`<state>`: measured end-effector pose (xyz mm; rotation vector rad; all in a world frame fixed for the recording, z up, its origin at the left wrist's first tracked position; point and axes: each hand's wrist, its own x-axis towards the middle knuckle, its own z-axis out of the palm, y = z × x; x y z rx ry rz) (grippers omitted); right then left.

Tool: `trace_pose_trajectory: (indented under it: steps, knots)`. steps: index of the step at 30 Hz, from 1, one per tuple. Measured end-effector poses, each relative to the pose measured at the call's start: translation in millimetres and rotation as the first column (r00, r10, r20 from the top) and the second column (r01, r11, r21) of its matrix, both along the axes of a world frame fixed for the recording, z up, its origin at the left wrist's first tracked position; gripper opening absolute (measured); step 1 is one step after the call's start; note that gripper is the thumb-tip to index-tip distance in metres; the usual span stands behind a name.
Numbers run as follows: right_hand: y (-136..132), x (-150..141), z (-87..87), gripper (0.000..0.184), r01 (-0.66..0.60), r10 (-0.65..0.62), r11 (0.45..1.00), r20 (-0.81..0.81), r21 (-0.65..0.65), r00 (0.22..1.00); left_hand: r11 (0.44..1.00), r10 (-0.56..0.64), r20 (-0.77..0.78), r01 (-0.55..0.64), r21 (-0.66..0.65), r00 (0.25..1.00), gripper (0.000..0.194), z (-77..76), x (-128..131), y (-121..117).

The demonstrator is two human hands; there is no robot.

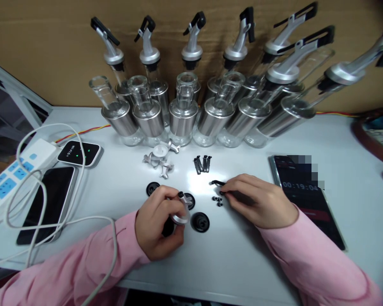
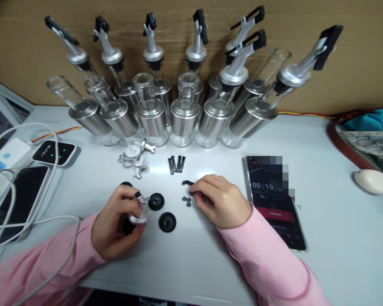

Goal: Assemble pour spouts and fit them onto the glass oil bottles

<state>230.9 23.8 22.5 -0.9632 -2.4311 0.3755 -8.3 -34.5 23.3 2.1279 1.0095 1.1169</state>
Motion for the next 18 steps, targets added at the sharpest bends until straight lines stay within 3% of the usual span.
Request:
trace_pose_trajectory:
  steps: [18]
  knots:
    - [-3.0,-4.3,-1.4,0.011,0.009,-0.009,1.0,-0.005,-0.011,1.0,1.0,-0.016,-0.005,0.016,-0.006,1.0,0.025,-1.0,-1.3,0.0]
